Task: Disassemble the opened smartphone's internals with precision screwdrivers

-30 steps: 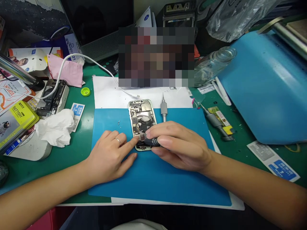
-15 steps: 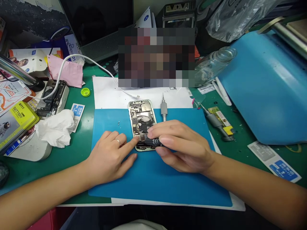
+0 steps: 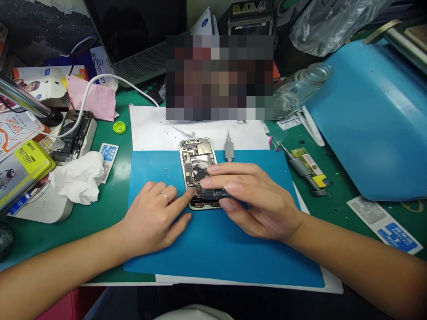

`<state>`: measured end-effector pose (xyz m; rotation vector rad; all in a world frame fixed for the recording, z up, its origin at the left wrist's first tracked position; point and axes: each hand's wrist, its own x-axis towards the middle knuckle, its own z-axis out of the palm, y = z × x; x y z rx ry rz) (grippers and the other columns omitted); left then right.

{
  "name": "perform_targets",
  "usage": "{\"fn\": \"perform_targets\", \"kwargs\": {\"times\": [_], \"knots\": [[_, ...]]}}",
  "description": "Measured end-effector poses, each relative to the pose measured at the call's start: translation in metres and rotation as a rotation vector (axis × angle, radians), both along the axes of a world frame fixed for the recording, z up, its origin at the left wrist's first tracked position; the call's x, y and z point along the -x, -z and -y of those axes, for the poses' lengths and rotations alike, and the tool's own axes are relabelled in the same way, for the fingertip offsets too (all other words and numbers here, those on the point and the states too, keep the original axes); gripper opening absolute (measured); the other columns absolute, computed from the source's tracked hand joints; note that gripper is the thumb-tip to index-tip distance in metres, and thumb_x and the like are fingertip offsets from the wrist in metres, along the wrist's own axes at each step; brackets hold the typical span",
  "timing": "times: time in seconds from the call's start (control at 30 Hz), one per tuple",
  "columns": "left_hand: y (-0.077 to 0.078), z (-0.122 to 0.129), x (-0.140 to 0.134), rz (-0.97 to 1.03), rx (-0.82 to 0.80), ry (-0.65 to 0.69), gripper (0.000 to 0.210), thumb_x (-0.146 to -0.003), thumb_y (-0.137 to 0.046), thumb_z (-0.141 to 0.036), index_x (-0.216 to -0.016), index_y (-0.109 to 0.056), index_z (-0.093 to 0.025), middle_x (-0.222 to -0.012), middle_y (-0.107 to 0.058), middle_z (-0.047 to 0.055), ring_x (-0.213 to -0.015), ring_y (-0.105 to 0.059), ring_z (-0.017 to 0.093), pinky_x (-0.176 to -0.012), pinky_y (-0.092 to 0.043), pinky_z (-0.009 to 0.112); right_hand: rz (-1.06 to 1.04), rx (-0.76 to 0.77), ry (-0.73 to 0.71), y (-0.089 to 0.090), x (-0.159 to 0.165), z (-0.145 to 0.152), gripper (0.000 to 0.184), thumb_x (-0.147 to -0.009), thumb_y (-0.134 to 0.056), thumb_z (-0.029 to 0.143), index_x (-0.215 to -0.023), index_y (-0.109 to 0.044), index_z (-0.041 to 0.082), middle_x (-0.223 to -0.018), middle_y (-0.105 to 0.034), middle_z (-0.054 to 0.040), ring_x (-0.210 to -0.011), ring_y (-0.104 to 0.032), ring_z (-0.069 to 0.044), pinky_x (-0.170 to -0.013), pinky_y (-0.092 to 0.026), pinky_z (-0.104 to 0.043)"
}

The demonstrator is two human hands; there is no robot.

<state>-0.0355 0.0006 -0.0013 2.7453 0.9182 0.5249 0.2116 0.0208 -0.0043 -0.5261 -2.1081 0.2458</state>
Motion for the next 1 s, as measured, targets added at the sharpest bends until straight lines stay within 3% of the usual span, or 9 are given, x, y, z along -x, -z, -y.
{"fn": "perform_targets", "kwargs": {"times": [0.13, 0.27, 0.47, 0.63, 0.73, 0.87, 1.0], "knots": [[0.0003, 0.0001, 0.0002, -0.003, -0.006, -0.001, 0.036, -0.107, -0.053, -0.032, -0.131, -0.066, -0.009, -0.088, -0.063, 0.005, -0.076, -0.051, 0.022, -0.069, -0.034, 0.038, -0.041, -0.017, -0.009, 0.003, 0.0009, -0.0022, 0.045, -0.096, -0.064, 0.008, -0.139, -0.053, 0.015, -0.102, -0.078, -0.0097, -0.1, -0.076, -0.021, -0.094, -0.067, -0.04], [0.0007, 0.0, 0.0004, -0.005, -0.005, -0.001, 0.037, -0.107, -0.053, -0.033, -0.132, -0.066, -0.009, -0.088, -0.063, 0.006, -0.077, -0.051, 0.022, -0.07, -0.033, 0.038, -0.037, -0.01, -0.003, 0.0028, 0.0006, -0.0025, 0.042, -0.097, -0.061, 0.011, -0.138, -0.053, 0.018, -0.108, -0.078, -0.0106, -0.105, -0.076, -0.022, -0.093, -0.068, -0.043], [0.0008, 0.0004, -0.0001, -0.002, -0.008, -0.005, 0.036, -0.107, -0.054, -0.032, -0.132, -0.066, -0.009, -0.088, -0.063, 0.005, -0.077, -0.051, 0.022, -0.068, -0.034, 0.039, -0.031, -0.026, 0.0, 0.0023, 0.0009, -0.0023, 0.027, -0.095, -0.063, 0.007, -0.121, -0.06, 0.016, -0.099, -0.077, -0.0097, -0.096, -0.076, -0.019, -0.09, -0.068, -0.04], [0.0009, 0.0002, 0.0003, -0.003, -0.008, -0.005, 0.036, -0.106, -0.054, -0.032, -0.132, -0.066, -0.01, -0.088, -0.063, 0.005, -0.077, -0.051, 0.022, -0.068, -0.035, 0.039, -0.039, -0.004, -0.026, 0.0002, 0.0004, -0.0022, 0.037, -0.092, -0.059, 0.002, -0.127, -0.055, 0.014, -0.107, -0.078, -0.0126, -0.105, -0.076, -0.021, -0.094, -0.067, -0.042], [0.0009, 0.0, 0.0005, 0.001, 0.0, -0.005, 0.035, -0.107, -0.054, -0.032, -0.13, -0.067, -0.01, -0.087, -0.063, 0.005, -0.076, -0.051, 0.022, -0.068, -0.035, 0.039, -0.028, -0.011, -0.03, -0.0004, 0.0001, 0.0003, 0.03, -0.092, -0.059, -0.001, -0.118, -0.058, 0.014, -0.1, -0.078, -0.0105, -0.102, -0.076, -0.019, -0.093, -0.067, -0.039], [0.0007, -0.0001, 0.0005, -0.001, -0.002, 0.002, 0.035, -0.107, -0.054, -0.032, -0.13, -0.067, -0.009, -0.087, -0.063, 0.005, -0.075, -0.051, 0.022, -0.068, -0.034, 0.038, 0.007, -0.06, 0.008, 0.0, -0.0011, 0.0017, 0.017, -0.096, -0.062, 0.008, -0.11, -0.061, 0.018, -0.097, -0.078, -0.0096, -0.098, -0.076, -0.02, -0.086, -0.069, -0.038], [0.0007, 0.0001, 0.0005, -0.002, -0.001, 0.003, 0.035, -0.106, -0.054, -0.032, -0.129, -0.067, -0.009, -0.088, -0.063, 0.005, -0.076, -0.051, 0.022, -0.069, -0.034, 0.039, 0.005, -0.061, 0.008, -0.0013, -0.0014, 0.0021, 0.021, -0.095, -0.058, 0.004, -0.111, -0.06, 0.017, -0.106, -0.078, -0.013, -0.106, -0.076, -0.02, -0.091, -0.068, -0.039]]}}
